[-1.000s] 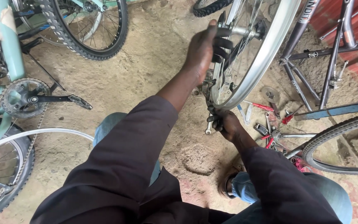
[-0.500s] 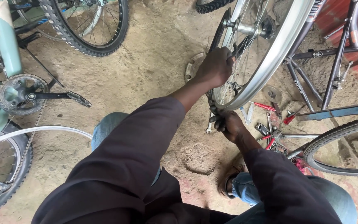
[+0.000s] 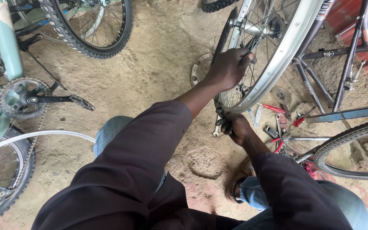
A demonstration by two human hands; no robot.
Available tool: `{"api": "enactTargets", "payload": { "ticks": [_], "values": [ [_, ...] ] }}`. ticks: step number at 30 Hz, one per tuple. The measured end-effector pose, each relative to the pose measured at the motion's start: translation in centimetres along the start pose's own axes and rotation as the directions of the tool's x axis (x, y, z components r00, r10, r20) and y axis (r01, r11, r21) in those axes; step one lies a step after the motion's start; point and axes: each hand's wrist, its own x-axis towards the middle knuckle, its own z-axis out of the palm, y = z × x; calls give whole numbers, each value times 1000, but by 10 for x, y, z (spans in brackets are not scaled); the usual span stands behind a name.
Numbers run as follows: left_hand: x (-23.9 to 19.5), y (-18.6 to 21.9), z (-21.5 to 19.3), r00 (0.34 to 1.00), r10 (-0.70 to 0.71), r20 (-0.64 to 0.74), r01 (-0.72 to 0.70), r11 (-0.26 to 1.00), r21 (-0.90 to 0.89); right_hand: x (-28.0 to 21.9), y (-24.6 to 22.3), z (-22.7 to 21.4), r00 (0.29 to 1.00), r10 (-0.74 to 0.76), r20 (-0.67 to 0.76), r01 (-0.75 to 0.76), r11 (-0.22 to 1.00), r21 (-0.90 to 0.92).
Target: The person adjusts the brake pads on a bicycle wheel using a wrench. They rotate the wheel to check alignment and tighten the components while seated on the floor.
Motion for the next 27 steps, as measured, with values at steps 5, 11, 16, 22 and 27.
{"api": "enactTargets", "payload": {
  "ticks": [5,11,16,22,27],
  "values": [
    [0,-18,8,996,-55,64,49,994,94,-3,-3,2,1000,3,2,-3,1000,-6],
    [16,-58,21,983,-173,55,148,939,311,-2,-3,1,1000,13,1,-13,1000,-24],
    [39,-85,31,980,-198,-33,198,932,303,-2,-3,2,1000,16,-6,-16,1000,-19],
    [26,-78,36,972,-224,76,201,951,235,-1,-3,2,1000,18,-13,-18,1000,-18],
    [27,-93,49,936,-312,163,337,927,-165,0,-2,1,999,35,-10,-35,999,-17]
  ]
}}
